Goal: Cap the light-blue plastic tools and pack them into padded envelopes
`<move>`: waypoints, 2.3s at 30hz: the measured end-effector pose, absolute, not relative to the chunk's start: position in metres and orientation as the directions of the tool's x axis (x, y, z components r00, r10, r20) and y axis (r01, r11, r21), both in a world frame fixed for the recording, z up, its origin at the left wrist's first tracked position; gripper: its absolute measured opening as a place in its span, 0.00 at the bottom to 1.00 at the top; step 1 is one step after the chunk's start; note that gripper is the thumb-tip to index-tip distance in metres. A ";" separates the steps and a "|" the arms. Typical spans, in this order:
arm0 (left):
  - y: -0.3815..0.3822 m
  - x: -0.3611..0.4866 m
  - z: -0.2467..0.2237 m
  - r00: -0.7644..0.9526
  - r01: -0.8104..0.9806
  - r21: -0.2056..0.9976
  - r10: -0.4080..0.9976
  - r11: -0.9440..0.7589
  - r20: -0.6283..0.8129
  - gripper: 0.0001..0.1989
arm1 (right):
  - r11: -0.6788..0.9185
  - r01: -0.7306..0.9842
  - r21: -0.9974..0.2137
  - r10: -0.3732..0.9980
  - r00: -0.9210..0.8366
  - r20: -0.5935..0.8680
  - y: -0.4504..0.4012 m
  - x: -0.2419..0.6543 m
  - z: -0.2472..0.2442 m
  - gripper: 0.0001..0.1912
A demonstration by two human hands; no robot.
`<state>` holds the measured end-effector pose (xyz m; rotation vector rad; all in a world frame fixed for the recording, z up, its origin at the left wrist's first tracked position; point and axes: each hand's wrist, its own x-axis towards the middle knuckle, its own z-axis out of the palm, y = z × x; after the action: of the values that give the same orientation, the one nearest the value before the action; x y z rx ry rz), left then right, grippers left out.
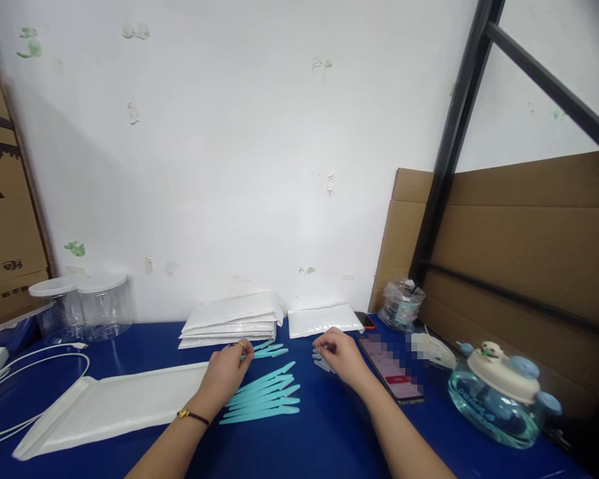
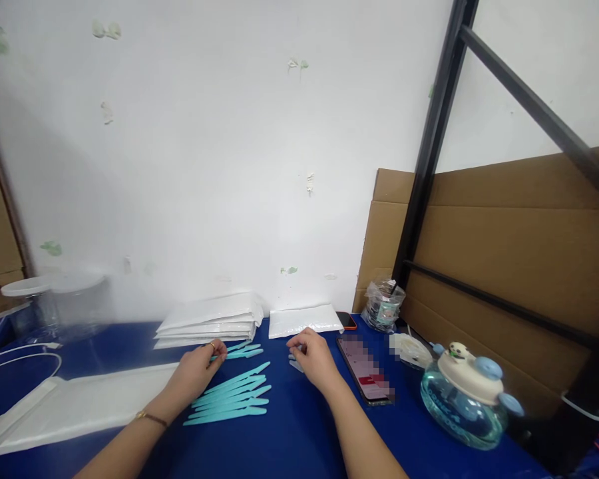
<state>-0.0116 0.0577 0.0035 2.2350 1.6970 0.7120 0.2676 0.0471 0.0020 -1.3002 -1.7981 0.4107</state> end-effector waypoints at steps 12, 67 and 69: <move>0.042 -0.004 0.011 0.367 0.834 0.416 0.927 -0.362 0.071 0.05 | 0.208 0.909 -0.362 0.962 -0.124 0.243 0.044 0.263 -0.007 0.03; 0.043 -0.008 0.007 0.398 0.802 0.464 0.916 -0.376 0.056 0.06 | 0.091 0.926 -0.366 0.987 -0.035 0.156 0.043 0.283 0.003 0.02; 0.043 -0.007 0.005 0.390 0.804 0.478 0.920 -0.353 0.022 0.05 | 0.103 0.924 -0.368 0.988 -0.053 0.144 0.043 0.278 0.000 0.00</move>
<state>-0.0068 0.0427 0.0052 2.2633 1.4891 0.4060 0.2781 0.0428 -0.0001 -1.8741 -2.0340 0.2498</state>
